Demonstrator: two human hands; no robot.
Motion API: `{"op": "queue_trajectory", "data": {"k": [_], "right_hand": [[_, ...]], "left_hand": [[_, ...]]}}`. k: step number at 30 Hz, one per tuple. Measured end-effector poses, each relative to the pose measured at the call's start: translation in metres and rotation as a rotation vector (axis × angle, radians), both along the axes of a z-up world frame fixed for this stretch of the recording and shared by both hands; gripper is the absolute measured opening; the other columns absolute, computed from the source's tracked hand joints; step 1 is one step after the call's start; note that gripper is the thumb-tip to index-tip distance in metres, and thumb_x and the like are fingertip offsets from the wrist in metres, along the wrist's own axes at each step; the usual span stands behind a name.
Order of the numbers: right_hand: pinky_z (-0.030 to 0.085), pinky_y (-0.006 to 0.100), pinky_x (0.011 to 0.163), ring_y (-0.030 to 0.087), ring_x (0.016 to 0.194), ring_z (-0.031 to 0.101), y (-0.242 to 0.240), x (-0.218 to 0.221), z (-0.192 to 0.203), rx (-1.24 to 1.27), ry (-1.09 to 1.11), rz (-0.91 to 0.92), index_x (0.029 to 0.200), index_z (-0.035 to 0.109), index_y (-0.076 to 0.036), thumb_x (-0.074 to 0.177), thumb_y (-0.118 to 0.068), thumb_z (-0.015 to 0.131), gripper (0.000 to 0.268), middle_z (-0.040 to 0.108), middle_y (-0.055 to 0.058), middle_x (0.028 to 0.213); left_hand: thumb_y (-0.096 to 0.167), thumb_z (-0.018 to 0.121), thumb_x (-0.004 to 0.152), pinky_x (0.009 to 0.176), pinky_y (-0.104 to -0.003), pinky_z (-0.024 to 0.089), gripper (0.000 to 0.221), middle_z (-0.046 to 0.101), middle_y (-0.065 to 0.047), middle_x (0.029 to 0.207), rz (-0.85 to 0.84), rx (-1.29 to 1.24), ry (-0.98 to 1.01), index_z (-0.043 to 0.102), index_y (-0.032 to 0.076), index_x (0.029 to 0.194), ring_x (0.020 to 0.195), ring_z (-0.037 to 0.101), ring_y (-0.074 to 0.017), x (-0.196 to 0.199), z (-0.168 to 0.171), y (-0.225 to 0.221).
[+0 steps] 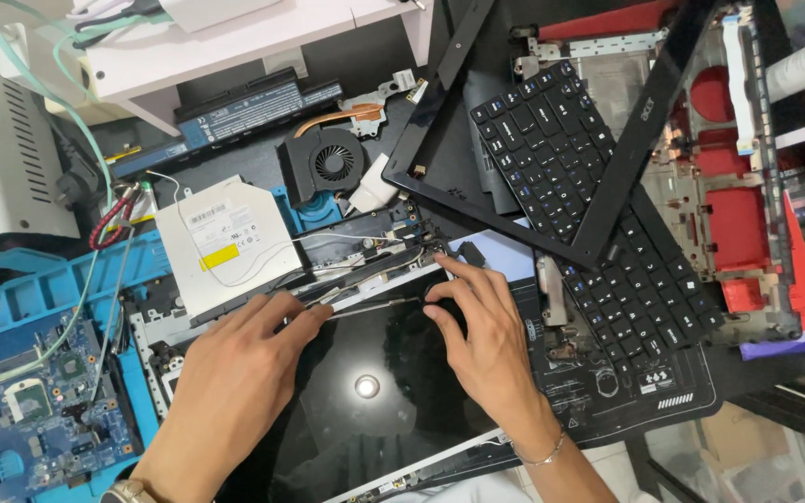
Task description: The person uses a screwdriver to remove screws from the top bezel of a disassembled laptop screen. They then detach the bezel and set it aside, exposing the screen and internal components.
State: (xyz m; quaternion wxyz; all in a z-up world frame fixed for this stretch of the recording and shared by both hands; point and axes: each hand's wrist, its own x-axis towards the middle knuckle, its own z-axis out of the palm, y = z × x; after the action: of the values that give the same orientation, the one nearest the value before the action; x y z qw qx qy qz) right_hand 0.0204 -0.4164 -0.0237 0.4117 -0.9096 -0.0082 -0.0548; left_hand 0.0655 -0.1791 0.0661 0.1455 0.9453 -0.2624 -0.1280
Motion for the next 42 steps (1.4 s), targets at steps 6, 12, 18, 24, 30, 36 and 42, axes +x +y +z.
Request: {"op": "queue_trajectory", "data": {"k": [6, 12, 18, 24, 30, 36, 42], "right_hand": [[0.048, 0.042, 0.099, 0.033, 0.118, 0.058, 0.001, 0.001, 0.002, 0.008, 0.003, -0.012, 0.097, 0.069, -0.005, 0.085, -0.013, 0.076, 0.016, 0.065, 0.008, 0.136], [0.048, 0.042, 0.098, 0.034, 0.117, 0.058, 0.002, 0.001, 0.006, -0.003, -0.002, -0.009, 0.096, 0.069, -0.005, 0.084, -0.015, 0.077, 0.017, 0.064, 0.01, 0.135], [0.047, 0.043, 0.099, 0.034, 0.118, 0.058, 0.0, 0.0, 0.002, 0.007, -0.005, 0.005, 0.096, 0.07, -0.005, 0.089, -0.012, 0.071, 0.01, 0.064, 0.01, 0.137], [0.047, 0.044, 0.1, 0.035, 0.119, 0.057, 0.0, 0.0, 0.003, -0.008, -0.023, 0.015, 0.094, 0.069, -0.005, 0.091, -0.011, 0.069, 0.007, 0.064, 0.01, 0.136], [0.047, 0.044, 0.099, 0.035, 0.12, 0.057, 0.0, -0.001, 0.001, -0.02, -0.017, 0.015, 0.094, 0.069, -0.006, 0.091, -0.011, 0.068, 0.006, 0.064, 0.01, 0.135], [0.047, 0.044, 0.1, 0.035, 0.12, 0.057, -0.001, -0.001, 0.001, -0.02, -0.042, 0.016, 0.095, 0.069, -0.006, 0.092, -0.01, 0.068, 0.006, 0.065, 0.01, 0.136], [0.048, 0.042, 0.101, 0.034, 0.118, 0.059, 0.0, 0.002, 0.002, 0.041, -0.029, -0.02, 0.109, 0.065, -0.001, 0.086, -0.014, 0.075, 0.029, 0.065, 0.009, 0.135]], "left_hand": [[0.004, 0.065, 0.075, 0.075, -0.043, 0.05, 0.047, 0.065, -0.005, 0.097, 0.005, -0.008, -0.018, 0.069, 0.013, 0.121, 0.091, 0.063, -0.029, 0.001, 0.001, 0.001], [0.005, 0.064, 0.077, 0.073, -0.041, 0.049, 0.046, 0.065, -0.004, 0.096, 0.003, -0.016, -0.011, 0.069, 0.013, 0.122, 0.09, 0.063, -0.0274, -0.001, -0.001, -0.003], [0.005, 0.065, 0.076, 0.073, -0.041, 0.049, 0.047, 0.064, -0.004, 0.096, -0.003, -0.008, -0.006, 0.069, 0.014, 0.122, 0.091, 0.063, -0.0267, 0.0, -0.001, -0.004], [0.006, 0.066, 0.074, 0.074, -0.041, 0.049, 0.052, 0.064, -0.004, 0.1, -0.029, 0.015, -0.001, 0.07, 0.015, 0.125, 0.089, 0.063, -0.0267, 0.002, 0.0, -0.004], [0.003, 0.065, 0.064, 0.082, -0.039, 0.049, 0.061, 0.063, -0.005, 0.102, -0.165, 0.109, -0.066, 0.07, 0.011, 0.125, 0.097, 0.061, -0.0256, 0.013, 0.018, -0.016], [0.011, 0.065, 0.072, 0.076, -0.038, 0.048, 0.04, 0.063, -0.008, 0.106, -0.294, 0.281, -0.155, 0.07, 0.005, 0.111, 0.104, 0.06, -0.0271, 0.024, 0.044, -0.045], [0.014, 0.064, 0.075, 0.083, -0.038, 0.049, 0.03, 0.063, -0.006, 0.106, -0.37, 0.343, -0.161, 0.068, 0.005, 0.103, 0.107, 0.06, -0.0252, 0.025, 0.037, -0.028]]}}
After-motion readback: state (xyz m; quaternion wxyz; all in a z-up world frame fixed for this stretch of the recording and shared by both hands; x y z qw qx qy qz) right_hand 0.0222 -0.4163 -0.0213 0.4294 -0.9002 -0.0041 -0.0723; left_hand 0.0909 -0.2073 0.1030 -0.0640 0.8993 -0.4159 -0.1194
